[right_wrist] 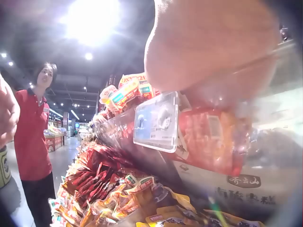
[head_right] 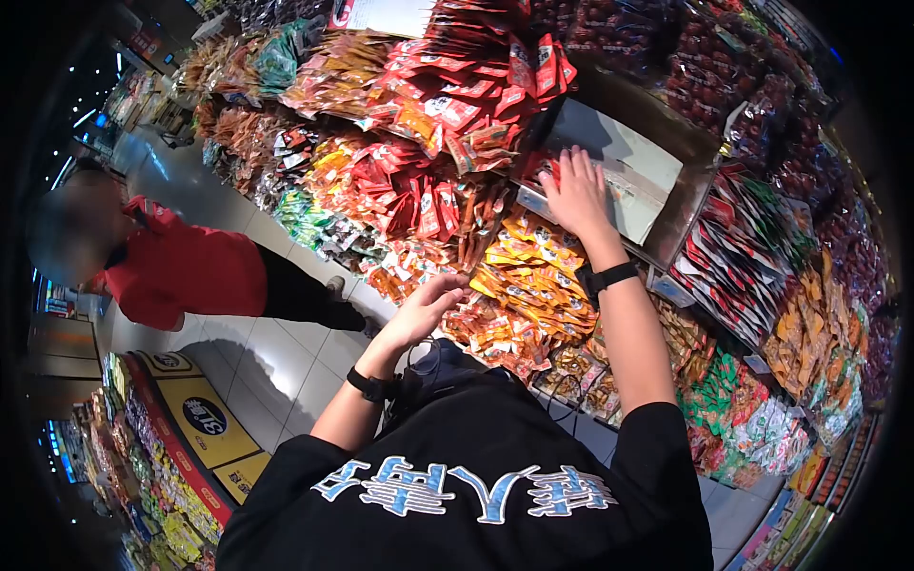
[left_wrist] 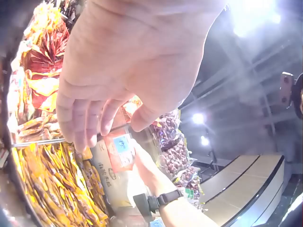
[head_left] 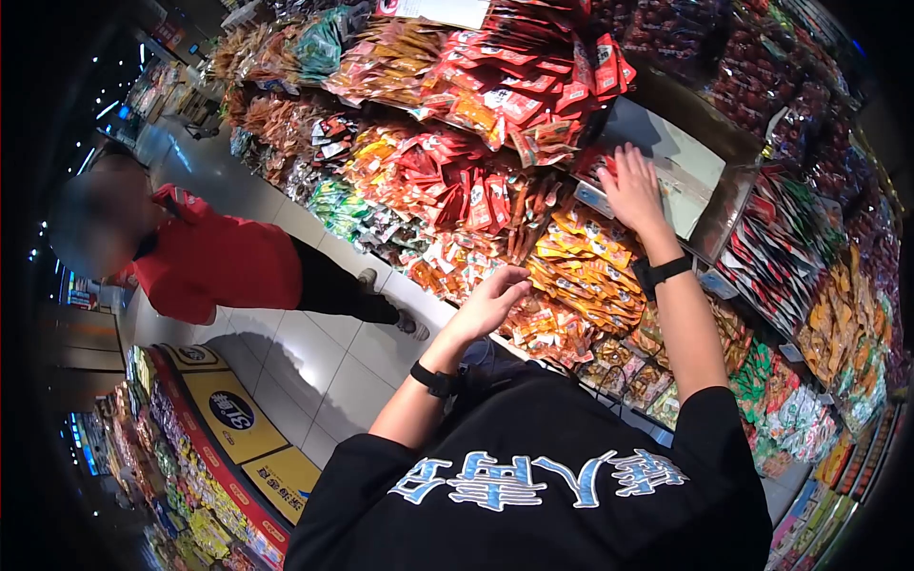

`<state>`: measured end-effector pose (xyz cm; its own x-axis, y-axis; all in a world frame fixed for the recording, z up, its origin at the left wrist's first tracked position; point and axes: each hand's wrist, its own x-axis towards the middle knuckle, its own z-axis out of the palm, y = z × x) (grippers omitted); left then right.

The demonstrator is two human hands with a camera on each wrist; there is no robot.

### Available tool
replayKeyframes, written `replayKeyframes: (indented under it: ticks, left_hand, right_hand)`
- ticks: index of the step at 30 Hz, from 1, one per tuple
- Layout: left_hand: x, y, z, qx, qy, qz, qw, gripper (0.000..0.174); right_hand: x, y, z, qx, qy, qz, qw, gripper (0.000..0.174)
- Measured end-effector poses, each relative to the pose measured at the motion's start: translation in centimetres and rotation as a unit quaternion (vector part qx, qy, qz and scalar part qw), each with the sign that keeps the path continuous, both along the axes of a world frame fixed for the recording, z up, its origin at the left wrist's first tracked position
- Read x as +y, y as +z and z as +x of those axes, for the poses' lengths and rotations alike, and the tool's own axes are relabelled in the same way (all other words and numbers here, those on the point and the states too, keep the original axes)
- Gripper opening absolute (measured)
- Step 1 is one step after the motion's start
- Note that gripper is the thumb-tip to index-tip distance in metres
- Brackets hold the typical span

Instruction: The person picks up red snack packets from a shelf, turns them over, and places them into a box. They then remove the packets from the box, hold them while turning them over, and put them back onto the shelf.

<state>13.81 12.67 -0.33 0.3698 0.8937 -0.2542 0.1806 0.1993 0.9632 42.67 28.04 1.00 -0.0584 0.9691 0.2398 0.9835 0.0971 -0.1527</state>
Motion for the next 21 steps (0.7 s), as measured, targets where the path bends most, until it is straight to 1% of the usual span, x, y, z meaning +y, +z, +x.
replayKeyframes:
  ticks: [1,2,3,5,6,8,9,10,11,13,14,15,17,18,19,20,21]
  left_hand:
    - [0.3,-0.1,-0.7,0.001,0.008,-0.005,1.000,0.037]
    - [0.9,-1.3,-1.6,-0.005,0.018,0.006,1.000,0.037]
    - [1.4,-0.8,-2.3,-0.012,0.030,-0.001,0.999,0.035]
    - [2.9,-1.2,-4.2,-0.015,0.034,-0.040,0.999,0.031]
    - [3.7,-2.0,-5.2,-0.010,0.043,-0.010,0.999,0.030]
    - [5.4,-2.8,-7.0,-0.032,0.073,-0.041,0.996,0.028]
    - [6.4,-2.9,-8.0,-0.041,0.085,-0.060,0.994,0.027]
    - [7.5,-3.1,-9.0,-0.035,0.096,-0.059,0.993,0.024]
    - [8.7,-4.2,-10.2,-0.042,0.084,-0.042,0.995,0.023]
    - [10.8,-3.8,-12.0,-0.001,0.097,-0.062,0.993,0.023]
    - [12.1,-4.8,-13.0,-0.001,0.100,-0.049,0.994,0.024]
    - [13.2,-4.6,-13.9,-0.018,0.090,-0.053,0.994,0.024]
    - [15.3,-5.5,-15.5,-0.066,0.100,-0.075,0.990,0.023]
    - [16.1,-5.3,-16.4,-0.054,0.090,-0.075,0.992,0.023]
    - [16.7,-4.7,-17.2,-0.044,0.081,-0.076,0.993,0.022]
    - [17.4,-4.5,-17.8,-0.033,0.072,-0.075,0.994,0.022]
    - [18.0,-5.5,-18.4,-0.032,0.066,-0.050,0.996,0.023]
  right_hand:
    - [-0.2,0.1,0.0,-0.013,-0.004,0.045,0.999,0.061]
    - [-0.4,0.2,0.0,0.005,0.011,0.131,0.991,0.051]
    - [-0.9,0.8,-0.3,0.020,0.020,0.173,0.985,0.048]
    - [-2.4,2.9,-1.1,0.047,0.040,0.256,0.965,0.042]
    - [-3.3,4.0,-2.1,0.068,0.044,0.280,0.957,0.039]
    - [-5.3,6.1,-5.7,0.117,0.065,0.310,0.941,0.035]
    - [-6.1,7.2,-8.2,0.154,0.088,0.321,0.930,0.029]
    - [-6.5,7.8,-10.5,0.193,0.150,0.284,0.927,0.025]
    - [-6.6,8.0,-12.8,0.232,0.207,0.245,0.918,0.022]
    - [-5.3,7.7,-18.0,0.230,0.250,0.140,0.930,0.018]
    - [-3.8,7.0,-20.3,0.234,0.235,0.085,0.940,0.021]
    - [-2.0,5.6,-22.5,0.236,0.221,0.028,0.946,0.024]
    - [2.2,1.6,-26.1,0.180,0.178,0.028,0.967,0.036]
    - [4.0,0.4,-27.6,0.137,0.155,0.033,0.978,0.052]
    - [5.7,-0.6,-28.9,0.091,0.135,0.035,0.986,0.061]
    - [7.3,-1.4,-29.7,0.086,0.115,-0.014,0.990,0.063]
    - [8.6,-1.7,-30.4,0.081,0.095,-0.063,0.990,0.065]
